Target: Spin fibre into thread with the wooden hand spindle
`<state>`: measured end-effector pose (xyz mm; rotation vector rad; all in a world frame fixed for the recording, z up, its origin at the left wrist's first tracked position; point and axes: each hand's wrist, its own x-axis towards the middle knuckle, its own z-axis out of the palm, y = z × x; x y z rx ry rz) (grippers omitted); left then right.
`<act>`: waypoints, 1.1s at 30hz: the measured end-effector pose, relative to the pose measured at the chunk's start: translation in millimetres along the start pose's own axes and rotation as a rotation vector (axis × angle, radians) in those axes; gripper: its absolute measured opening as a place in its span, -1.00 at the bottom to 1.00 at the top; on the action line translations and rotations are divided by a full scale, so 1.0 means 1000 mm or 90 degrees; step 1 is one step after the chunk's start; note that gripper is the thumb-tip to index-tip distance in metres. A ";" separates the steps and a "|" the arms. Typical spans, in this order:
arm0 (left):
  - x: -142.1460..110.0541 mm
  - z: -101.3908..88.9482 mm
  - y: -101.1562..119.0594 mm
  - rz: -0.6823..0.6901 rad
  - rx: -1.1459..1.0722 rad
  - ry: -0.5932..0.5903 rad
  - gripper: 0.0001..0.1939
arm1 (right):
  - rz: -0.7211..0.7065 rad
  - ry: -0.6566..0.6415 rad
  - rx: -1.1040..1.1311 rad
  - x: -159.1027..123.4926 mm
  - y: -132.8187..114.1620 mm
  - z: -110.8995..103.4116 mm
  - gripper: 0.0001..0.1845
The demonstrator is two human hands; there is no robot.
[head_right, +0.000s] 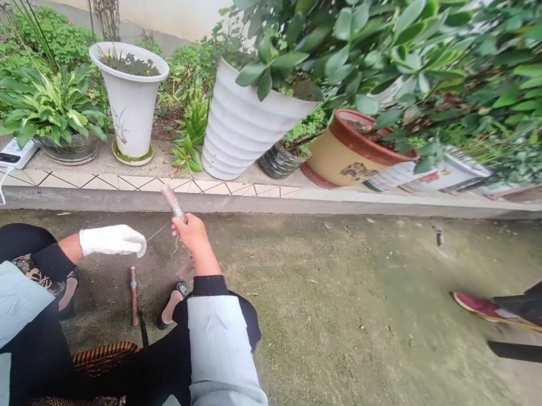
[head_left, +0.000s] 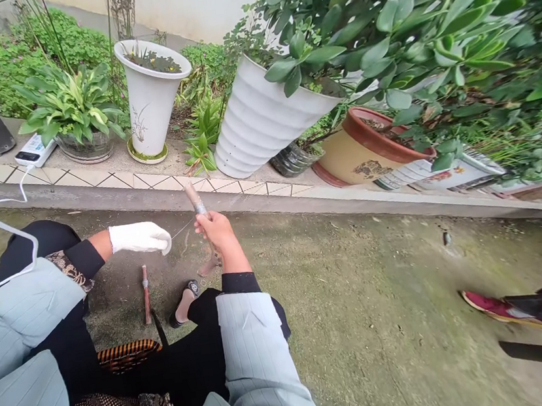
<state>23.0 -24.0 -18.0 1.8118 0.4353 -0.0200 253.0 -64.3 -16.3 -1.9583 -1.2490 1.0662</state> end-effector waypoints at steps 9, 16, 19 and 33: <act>-0.010 -0.013 0.006 0.021 0.038 0.123 -0.72 | -0.123 -0.455 -0.451 -0.019 -0.013 0.037 -0.84; 0.000 -0.013 -0.016 0.014 -0.075 0.198 -0.68 | -0.178 -0.463 0.141 -0.032 -0.020 -0.006 -0.67; 0.000 -0.009 -0.014 0.004 -0.074 0.119 -0.64 | -0.122 -0.173 0.241 -0.019 -0.011 -0.026 -0.65; -0.012 -0.021 0.000 -0.003 0.014 0.148 -0.71 | -0.137 -0.734 -0.209 -0.030 -0.020 0.019 -0.78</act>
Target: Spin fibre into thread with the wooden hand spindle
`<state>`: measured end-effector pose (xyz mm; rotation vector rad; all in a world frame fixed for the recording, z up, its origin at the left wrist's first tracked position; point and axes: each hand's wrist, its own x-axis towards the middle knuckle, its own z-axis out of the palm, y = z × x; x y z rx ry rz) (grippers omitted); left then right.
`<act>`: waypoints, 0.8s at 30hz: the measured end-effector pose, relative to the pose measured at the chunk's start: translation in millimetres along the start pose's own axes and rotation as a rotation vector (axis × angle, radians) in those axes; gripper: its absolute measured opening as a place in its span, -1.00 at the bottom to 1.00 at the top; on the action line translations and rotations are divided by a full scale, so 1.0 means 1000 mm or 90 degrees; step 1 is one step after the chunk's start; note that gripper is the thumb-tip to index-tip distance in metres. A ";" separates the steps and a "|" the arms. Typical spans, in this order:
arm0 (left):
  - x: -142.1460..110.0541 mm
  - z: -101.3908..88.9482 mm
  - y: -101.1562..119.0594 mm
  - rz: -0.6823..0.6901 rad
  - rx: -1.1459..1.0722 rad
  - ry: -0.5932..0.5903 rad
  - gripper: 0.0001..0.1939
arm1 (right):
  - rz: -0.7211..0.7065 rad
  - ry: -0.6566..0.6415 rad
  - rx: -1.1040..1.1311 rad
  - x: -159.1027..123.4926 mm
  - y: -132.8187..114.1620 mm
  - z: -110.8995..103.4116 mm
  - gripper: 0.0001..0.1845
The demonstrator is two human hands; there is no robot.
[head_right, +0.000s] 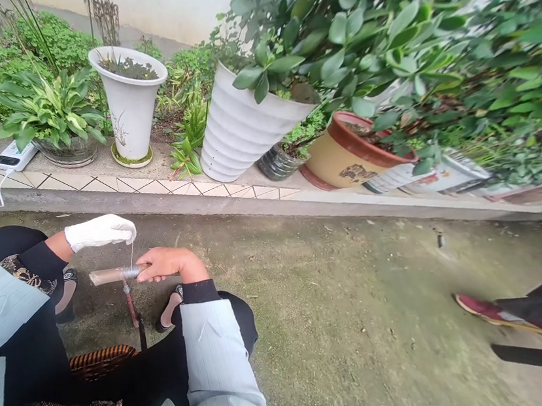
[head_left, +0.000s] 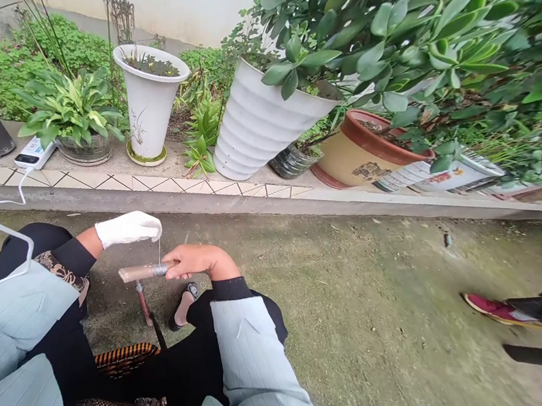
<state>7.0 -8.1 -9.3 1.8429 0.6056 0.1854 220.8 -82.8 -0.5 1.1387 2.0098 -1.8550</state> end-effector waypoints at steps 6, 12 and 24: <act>0.005 0.009 -0.016 -0.006 -0.027 -0.005 -0.67 | -0.129 0.369 0.184 -0.020 0.004 -0.010 -0.68; 0.003 0.021 -0.006 0.007 -0.005 -0.122 -0.71 | 0.135 0.639 0.039 -0.004 0.023 -0.024 -0.73; 0.004 0.015 -0.006 0.041 0.015 -0.064 -0.76 | -0.021 0.016 0.055 -0.005 0.002 0.001 -0.69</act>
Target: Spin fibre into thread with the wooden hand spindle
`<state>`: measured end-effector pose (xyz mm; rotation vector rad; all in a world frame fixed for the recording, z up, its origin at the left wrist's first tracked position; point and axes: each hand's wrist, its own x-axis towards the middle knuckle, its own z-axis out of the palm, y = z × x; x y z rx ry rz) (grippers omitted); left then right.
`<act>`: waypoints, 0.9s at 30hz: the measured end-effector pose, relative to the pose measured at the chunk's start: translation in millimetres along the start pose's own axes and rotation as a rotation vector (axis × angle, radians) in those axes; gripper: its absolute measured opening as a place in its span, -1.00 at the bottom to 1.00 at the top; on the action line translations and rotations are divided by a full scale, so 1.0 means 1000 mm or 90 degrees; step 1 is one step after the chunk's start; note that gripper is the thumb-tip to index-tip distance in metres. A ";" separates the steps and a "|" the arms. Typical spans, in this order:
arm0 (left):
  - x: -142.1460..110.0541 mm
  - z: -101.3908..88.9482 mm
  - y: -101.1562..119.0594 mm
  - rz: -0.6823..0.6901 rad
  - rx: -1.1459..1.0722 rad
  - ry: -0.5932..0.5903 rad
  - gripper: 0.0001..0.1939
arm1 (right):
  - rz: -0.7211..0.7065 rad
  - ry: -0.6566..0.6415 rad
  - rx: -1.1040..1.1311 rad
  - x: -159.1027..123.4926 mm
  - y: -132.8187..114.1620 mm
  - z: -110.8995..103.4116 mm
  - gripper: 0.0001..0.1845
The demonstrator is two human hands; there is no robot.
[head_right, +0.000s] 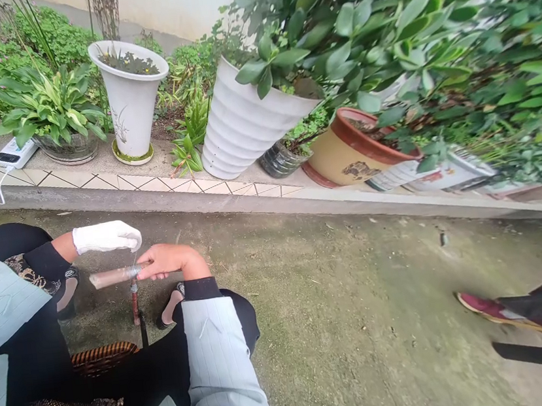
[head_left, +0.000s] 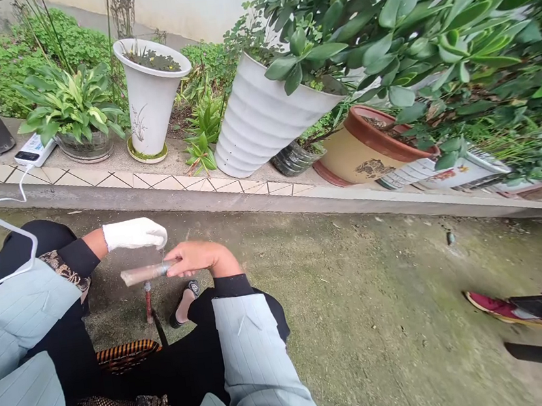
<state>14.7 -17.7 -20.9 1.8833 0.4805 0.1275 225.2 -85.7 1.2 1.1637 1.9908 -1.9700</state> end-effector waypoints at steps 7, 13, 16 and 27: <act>0.004 0.005 0.006 -0.022 -0.085 0.016 -0.62 | -0.123 0.632 0.280 -0.027 0.010 -0.028 -0.63; -0.004 -0.004 0.021 0.025 0.026 0.006 -0.67 | 0.196 0.569 -0.133 0.002 0.015 -0.031 -0.80; -0.007 -0.011 0.022 0.017 0.043 0.047 -0.72 | 0.197 0.184 -0.168 0.011 0.006 -0.019 -0.78; 0.000 0.003 0.004 -0.027 0.028 0.015 -0.66 | -0.124 0.441 0.150 -0.016 -0.009 -0.022 -0.64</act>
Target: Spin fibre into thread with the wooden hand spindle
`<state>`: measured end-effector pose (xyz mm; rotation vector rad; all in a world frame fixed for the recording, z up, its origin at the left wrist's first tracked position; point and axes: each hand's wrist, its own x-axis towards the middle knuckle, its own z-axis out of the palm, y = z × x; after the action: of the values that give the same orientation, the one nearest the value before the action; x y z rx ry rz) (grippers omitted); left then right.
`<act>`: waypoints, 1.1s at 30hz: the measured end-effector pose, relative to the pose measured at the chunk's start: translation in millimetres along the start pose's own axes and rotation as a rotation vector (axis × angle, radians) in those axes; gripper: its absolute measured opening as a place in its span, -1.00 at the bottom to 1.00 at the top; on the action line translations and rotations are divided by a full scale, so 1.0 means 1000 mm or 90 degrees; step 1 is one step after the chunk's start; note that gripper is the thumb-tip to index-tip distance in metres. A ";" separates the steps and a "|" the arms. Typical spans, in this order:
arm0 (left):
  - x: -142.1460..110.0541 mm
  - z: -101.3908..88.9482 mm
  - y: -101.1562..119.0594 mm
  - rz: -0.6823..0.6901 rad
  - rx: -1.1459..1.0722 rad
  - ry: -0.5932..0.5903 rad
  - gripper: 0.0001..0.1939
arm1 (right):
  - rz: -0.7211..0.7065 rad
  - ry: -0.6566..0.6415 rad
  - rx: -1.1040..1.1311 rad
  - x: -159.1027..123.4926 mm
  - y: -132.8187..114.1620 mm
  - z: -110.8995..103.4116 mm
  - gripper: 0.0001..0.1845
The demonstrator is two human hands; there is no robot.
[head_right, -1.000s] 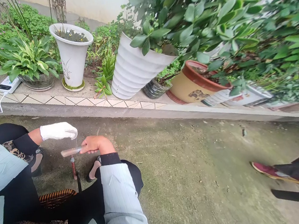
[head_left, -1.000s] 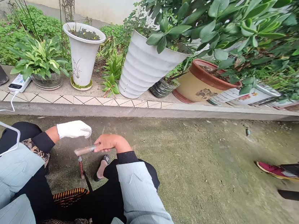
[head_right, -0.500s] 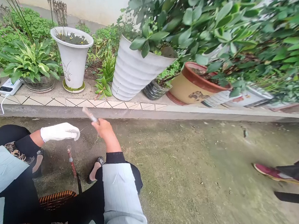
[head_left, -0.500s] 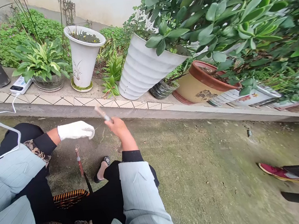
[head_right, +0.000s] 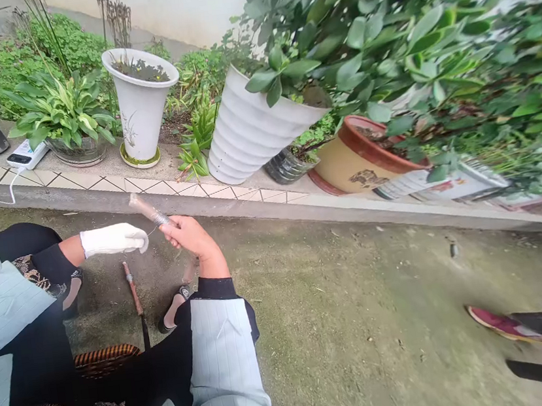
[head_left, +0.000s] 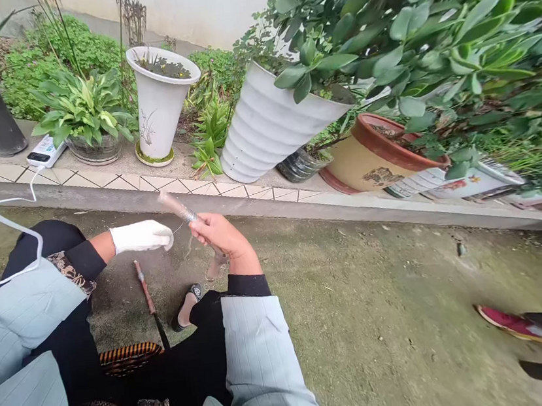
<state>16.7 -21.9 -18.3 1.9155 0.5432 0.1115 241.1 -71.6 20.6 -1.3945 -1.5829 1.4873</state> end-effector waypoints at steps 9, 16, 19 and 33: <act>-0.010 -0.005 0.020 0.040 0.341 0.024 -0.75 | 0.234 -0.020 -0.388 0.018 0.022 0.012 -0.76; -0.007 -0.004 0.006 0.082 0.155 -0.002 -0.70 | 0.107 -0.411 -0.077 -0.006 0.005 0.015 -0.70; -0.004 -0.003 -0.001 0.061 0.028 0.032 -0.62 | -0.020 -0.048 0.115 -0.013 0.004 -0.006 -0.63; -0.008 -0.010 0.019 0.052 0.229 -0.027 -0.77 | 0.206 -0.370 -0.354 0.010 0.020 0.022 -0.85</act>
<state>12.9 -22.6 4.4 2.2851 0.4811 0.0263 224.6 -73.2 -5.8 -1.6687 -2.3549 1.8465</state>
